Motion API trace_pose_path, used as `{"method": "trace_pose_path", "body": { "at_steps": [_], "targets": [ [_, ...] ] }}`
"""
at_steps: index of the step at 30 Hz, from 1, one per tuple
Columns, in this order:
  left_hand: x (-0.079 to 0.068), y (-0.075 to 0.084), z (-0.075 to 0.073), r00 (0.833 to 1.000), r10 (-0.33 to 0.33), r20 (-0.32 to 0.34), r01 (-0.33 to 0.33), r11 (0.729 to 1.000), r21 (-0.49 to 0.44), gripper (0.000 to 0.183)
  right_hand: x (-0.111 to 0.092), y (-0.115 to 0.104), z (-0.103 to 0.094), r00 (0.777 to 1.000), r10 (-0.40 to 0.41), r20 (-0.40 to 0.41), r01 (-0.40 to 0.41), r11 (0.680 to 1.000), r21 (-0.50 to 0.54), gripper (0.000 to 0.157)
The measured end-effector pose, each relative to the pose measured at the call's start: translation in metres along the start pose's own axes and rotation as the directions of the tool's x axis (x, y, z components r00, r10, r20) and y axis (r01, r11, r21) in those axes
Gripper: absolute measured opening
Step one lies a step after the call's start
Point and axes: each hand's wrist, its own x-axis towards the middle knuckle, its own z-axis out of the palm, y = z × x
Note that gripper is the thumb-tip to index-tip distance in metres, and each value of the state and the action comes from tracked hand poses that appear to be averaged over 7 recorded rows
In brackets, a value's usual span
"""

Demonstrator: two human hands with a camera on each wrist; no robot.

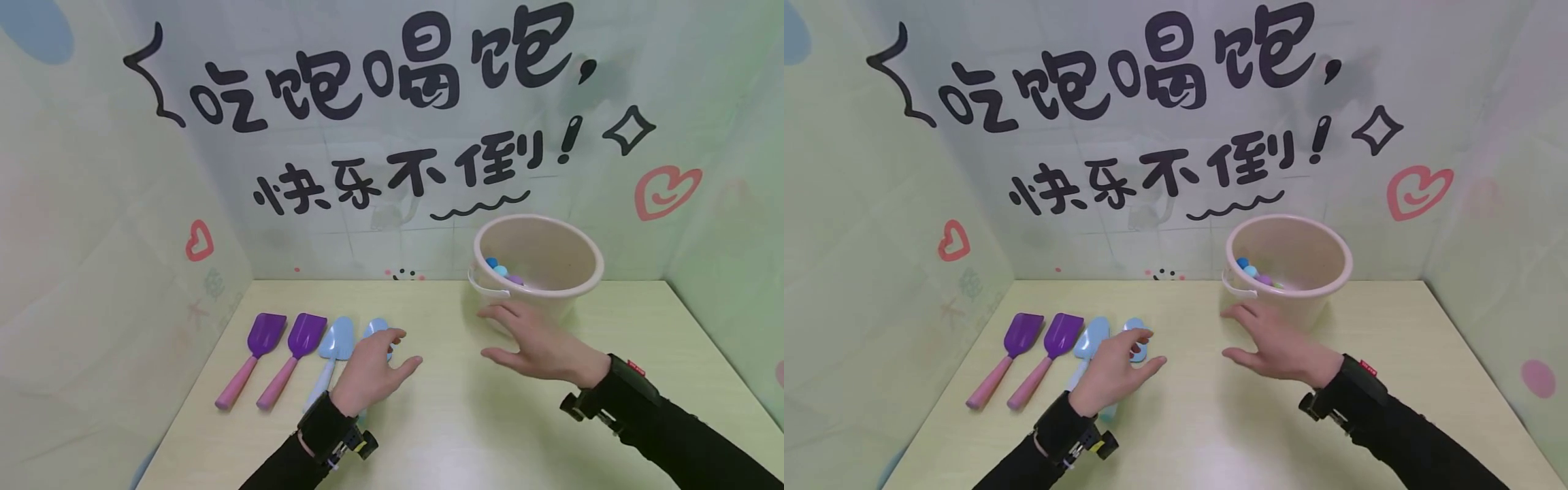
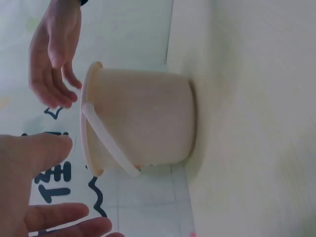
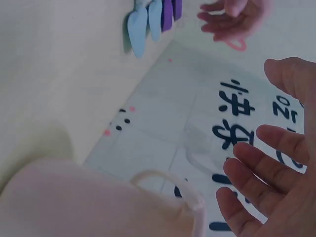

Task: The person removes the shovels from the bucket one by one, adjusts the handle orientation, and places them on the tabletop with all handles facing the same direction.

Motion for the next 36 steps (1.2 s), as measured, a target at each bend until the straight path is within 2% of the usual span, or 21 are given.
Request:
{"method": "trace_pose_path", "body": {
  "at_steps": [3, 5, 9, 12, 16, 20, 26, 33, 36],
  "targets": [
    [-0.001, 0.015, 0.004, 0.996, 0.085, 0.004, -0.085, 0.996, 0.018, 0.051, 0.002, 0.018, -0.020, 0.996, 0.092, 0.013, -0.092, 0.996, 0.012, 0.049],
    [-0.003, 0.024, 0.008, 0.991, 0.133, 0.014, -0.133, 0.991, 0.033, 0.051, 0.003, 0.032, -0.032, 0.983, 0.182, 0.034, -0.183, 0.983, 0.017, 0.047],
    [-0.007, 0.039, 0.018, 0.974, 0.219, 0.057, -0.222, 0.974, 0.049, 0.051, 0.006, 0.060, -0.049, 0.933, 0.341, 0.117, -0.348, 0.936, 0.045, 0.043],
    [-0.013, 0.047, 0.026, 0.960, 0.258, 0.108, -0.265, 0.963, 0.048, 0.051, 0.007, 0.080, -0.055, 0.897, 0.397, 0.193, -0.417, 0.906, 0.075, 0.046],
    [-0.021, 0.053, 0.038, 0.946, 0.273, 0.174, -0.286, 0.956, 0.057, 0.050, 0.011, 0.101, -0.054, 0.875, 0.399, 0.274, -0.442, 0.890, 0.114, 0.041],
    [-0.025, 0.054, 0.047, 0.939, 0.281, 0.201, -0.299, 0.952, 0.069, 0.049, 0.019, 0.117, -0.050, 0.853, 0.387, 0.350, -0.454, 0.881, 0.131, 0.034],
    [-0.025, 0.054, 0.053, 0.930, 0.288, 0.229, -0.309, 0.949, 0.064, 0.047, 0.031, 0.131, -0.044, 0.751, 0.403, 0.523, -0.541, 0.829, 0.138, 0.032],
    [-0.027, 0.054, 0.058, 0.922, 0.290, 0.256, -0.316, 0.946, 0.069, 0.048, 0.039, 0.135, -0.036, 0.647, 0.397, 0.651, -0.634, 0.754, 0.170, 0.032],
    [-0.027, 0.055, 0.059, 0.916, 0.289, 0.278, -0.316, 0.947, 0.057, 0.048, 0.042, 0.135, -0.030, 0.619, 0.385, 0.685, -0.651, 0.739, 0.173, 0.029]
  ]
}}
